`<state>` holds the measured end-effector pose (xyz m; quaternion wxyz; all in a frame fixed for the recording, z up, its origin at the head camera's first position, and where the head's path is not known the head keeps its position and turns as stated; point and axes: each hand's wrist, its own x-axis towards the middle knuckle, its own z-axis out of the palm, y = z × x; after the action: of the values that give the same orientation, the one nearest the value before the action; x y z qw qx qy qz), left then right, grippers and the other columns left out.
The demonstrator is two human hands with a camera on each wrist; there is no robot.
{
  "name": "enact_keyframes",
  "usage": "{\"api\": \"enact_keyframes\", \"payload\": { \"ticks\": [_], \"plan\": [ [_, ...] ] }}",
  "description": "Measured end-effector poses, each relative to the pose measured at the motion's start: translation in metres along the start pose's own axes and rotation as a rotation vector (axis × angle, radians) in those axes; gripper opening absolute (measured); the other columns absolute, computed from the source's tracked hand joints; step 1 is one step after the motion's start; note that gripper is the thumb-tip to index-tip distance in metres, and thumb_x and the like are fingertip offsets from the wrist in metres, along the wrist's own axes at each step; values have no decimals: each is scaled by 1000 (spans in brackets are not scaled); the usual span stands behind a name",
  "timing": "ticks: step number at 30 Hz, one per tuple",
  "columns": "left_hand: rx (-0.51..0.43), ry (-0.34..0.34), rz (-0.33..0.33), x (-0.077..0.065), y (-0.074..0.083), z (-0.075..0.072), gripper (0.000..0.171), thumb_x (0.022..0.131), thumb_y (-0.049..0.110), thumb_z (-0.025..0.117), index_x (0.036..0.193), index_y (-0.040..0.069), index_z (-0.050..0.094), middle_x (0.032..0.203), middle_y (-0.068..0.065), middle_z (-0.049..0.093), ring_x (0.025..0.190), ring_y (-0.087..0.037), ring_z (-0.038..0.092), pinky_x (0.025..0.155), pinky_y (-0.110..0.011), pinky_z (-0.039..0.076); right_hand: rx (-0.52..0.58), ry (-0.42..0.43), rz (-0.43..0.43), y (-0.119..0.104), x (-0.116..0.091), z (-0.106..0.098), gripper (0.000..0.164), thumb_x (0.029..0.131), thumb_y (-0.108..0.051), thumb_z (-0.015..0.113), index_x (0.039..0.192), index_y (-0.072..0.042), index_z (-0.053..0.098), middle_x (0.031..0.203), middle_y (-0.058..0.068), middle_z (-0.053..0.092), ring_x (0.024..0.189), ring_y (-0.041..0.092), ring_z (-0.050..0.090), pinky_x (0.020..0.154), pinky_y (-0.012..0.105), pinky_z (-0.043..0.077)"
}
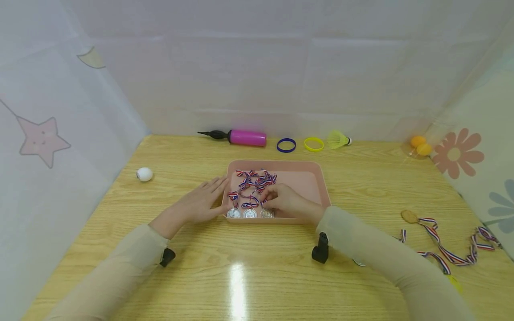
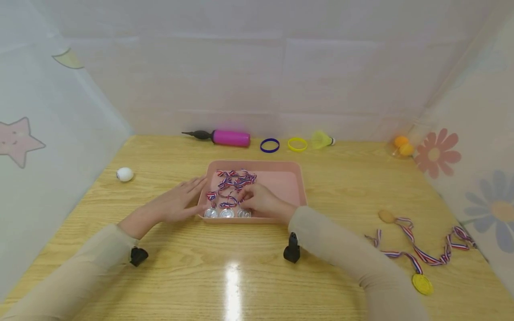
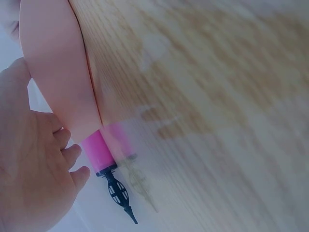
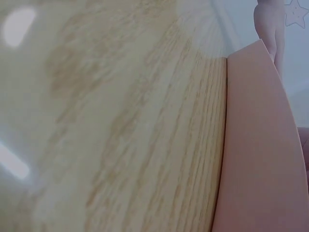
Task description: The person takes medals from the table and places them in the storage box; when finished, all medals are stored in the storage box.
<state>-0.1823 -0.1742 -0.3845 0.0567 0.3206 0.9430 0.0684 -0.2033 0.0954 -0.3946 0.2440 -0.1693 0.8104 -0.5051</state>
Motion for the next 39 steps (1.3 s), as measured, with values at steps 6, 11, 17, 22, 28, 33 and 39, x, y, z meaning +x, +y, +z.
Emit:
{"api": "enact_keyframes", "payload": {
  "ticks": [6, 11, 17, 22, 28, 33, 39],
  "plan": [
    [8, 5, 11, 2, -1, 1, 77, 94, 48, 41, 146, -2, 13, 150, -19, 12, 135, -37, 13, 108, -50, 15, -76, 5, -21, 3, 3, 1, 8, 82, 4, 64, 89, 1, 63, 77, 6, 57, 67, 15, 53, 52, 23, 47],
    [11, 7, 15, 2, -1, 1, 77, 94, 48, 41, 146, -2, 13, 150, -18, 12, 135, -37, 13, 108, -50, 15, -127, 22, -27, 4, 3, 1, 7, 82, 4, 64, 86, -2, 64, 79, 5, 57, 71, 16, 52, 55, 23, 47],
    [5, 5, 13, 2, 1, -1, 77, 94, 48, 41, 146, -2, 13, 150, -19, 12, 135, -36, 13, 108, -51, 15, -115, 12, 13, 2, 1, 0, 7, 83, 3, 63, 87, -2, 64, 80, 6, 56, 70, 16, 51, 51, 22, 46],
    [6, 1, 10, 2, 2, -1, 78, 94, 48, 42, 146, -1, 12, 150, -18, 12, 136, -36, 13, 108, -50, 15, -110, -7, -7, 2, -3, -4, 8, 84, 2, 62, 90, -2, 64, 82, 7, 57, 71, 17, 53, 55, 26, 50],
    [6, 4, 9, 1, 2, -1, 77, 94, 47, 42, 145, -3, 13, 150, -19, 13, 135, -37, 13, 108, -50, 15, -159, 4, -49, -5, -17, -17, 11, 84, -4, 63, 94, -4, 65, 87, 5, 60, 75, 18, 56, 63, 30, 52],
    [2, 9, 4, 0, 3, -1, 78, 94, 47, 43, 145, -3, 13, 150, -19, 13, 135, -36, 13, 108, -50, 15, -173, 30, -148, -15, -34, -33, 13, 86, -6, 63, 98, -1, 65, 89, 6, 63, 69, 18, 58, 60, 30, 53],
    [-3, 17, 7, 0, 2, -1, 78, 94, 48, 43, 146, -2, 13, 150, -19, 13, 135, -36, 14, 108, -50, 15, -62, 55, -221, -24, -67, -59, 18, 87, -5, 62, 102, 5, 61, 89, 12, 61, 68, 21, 57, 61, 39, 53]
  ]
}}
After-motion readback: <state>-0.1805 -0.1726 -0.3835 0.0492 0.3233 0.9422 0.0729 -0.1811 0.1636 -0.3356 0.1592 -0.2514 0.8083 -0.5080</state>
